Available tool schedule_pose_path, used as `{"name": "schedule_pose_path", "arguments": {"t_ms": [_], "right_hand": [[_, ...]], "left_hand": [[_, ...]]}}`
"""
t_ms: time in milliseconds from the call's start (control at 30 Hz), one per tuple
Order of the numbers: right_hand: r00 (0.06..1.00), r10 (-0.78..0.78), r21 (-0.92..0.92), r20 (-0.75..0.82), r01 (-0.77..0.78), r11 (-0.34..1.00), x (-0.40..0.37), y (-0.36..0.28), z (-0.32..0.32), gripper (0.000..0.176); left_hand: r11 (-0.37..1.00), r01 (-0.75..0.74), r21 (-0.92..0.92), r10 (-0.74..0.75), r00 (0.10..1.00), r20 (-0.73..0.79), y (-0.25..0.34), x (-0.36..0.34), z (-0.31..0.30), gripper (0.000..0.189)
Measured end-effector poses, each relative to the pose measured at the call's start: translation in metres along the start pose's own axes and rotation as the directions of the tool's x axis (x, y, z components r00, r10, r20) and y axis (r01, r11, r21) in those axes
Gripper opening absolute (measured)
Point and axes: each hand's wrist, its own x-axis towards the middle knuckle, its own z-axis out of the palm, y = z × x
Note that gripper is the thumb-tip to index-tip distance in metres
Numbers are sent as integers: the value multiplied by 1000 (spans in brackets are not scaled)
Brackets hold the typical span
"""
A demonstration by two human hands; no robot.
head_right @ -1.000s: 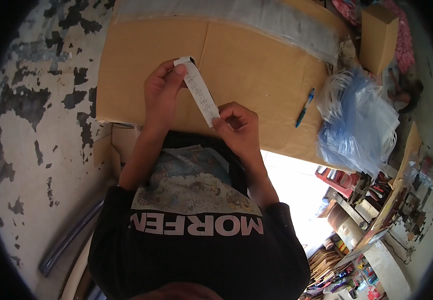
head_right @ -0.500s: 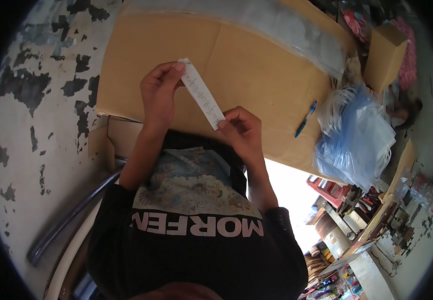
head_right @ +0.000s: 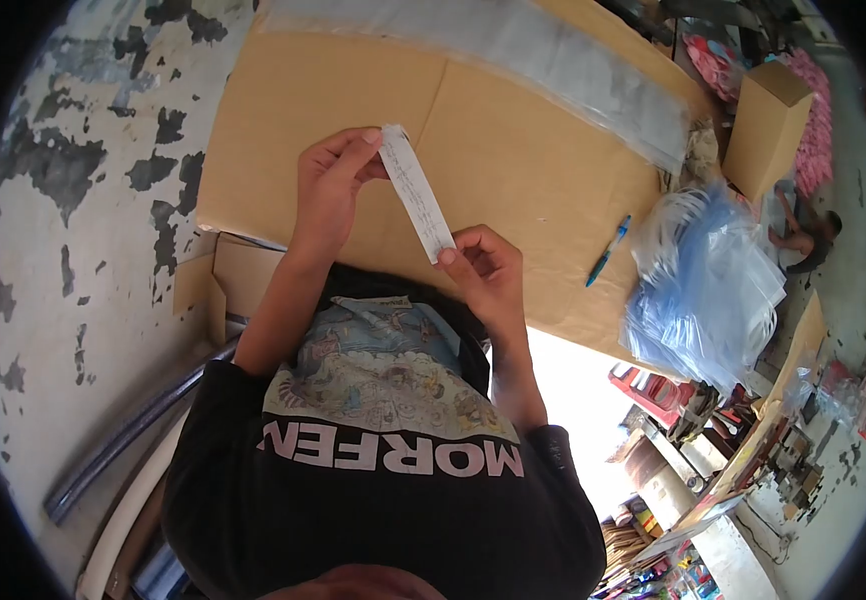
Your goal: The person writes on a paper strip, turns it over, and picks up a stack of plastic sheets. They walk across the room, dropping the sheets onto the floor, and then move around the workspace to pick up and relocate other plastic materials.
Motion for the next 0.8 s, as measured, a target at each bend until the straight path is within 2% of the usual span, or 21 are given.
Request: {"name": "schedule_pose_path", "arguments": {"t_ms": [167, 333, 433, 533, 567, 600, 633, 700, 733, 800], "right_hand": [[1000, -17, -25, -19, 17, 1000, 0, -1, -4, 10], [997, -77, -53, -22, 76, 996, 5, -1, -4, 11], [996, -91, -67, -11, 90, 994, 7, -1, -2, 16], [986, -154, -74, -69, 149, 986, 11, -3, 8, 26], [997, -59, 150, -53, 66, 986, 13, -3, 10, 32], [999, 32, 366, -18, -23, 930, 16, -2, 12, 39], [999, 32, 368, -17, -23, 930, 19, 2, 11, 39], [957, 198, 513, 210, -281, 811, 26, 11, 6, 48], [958, 198, 515, 208, -279, 811, 28, 13, 6, 48], [906, 211, 636, 366, -409, 655, 30, 15, 6, 41]], "left_hand": [[999, -15, -35, 16, 1000, 25, 0, 3, 5, 22], [1000, 23, 17, -24, 998, 66, 5, 4, 5, 21], [999, 4, 43, -7, 998, 60, 5, 3, 5, 21], [999, -21, 24, 20, 998, 67, 7, 1, 5, 21], [999, -23, 24, 21, 998, 66, 7, 1, 4, 21], [1000, -22, -7, 23, 996, 82, 6, 1, 2, 20], [999, -20, -37, 24, 995, 99, 4, 1, 0, 20], [998, -36, -51, 42, 992, 118, 3, 0, -4, 20], [996, -50, -70, 59, 989, 136, 2, 0, -6, 20], [994, -71, -83, 83, 985, 154, -3, 1, -12, 21]]}}
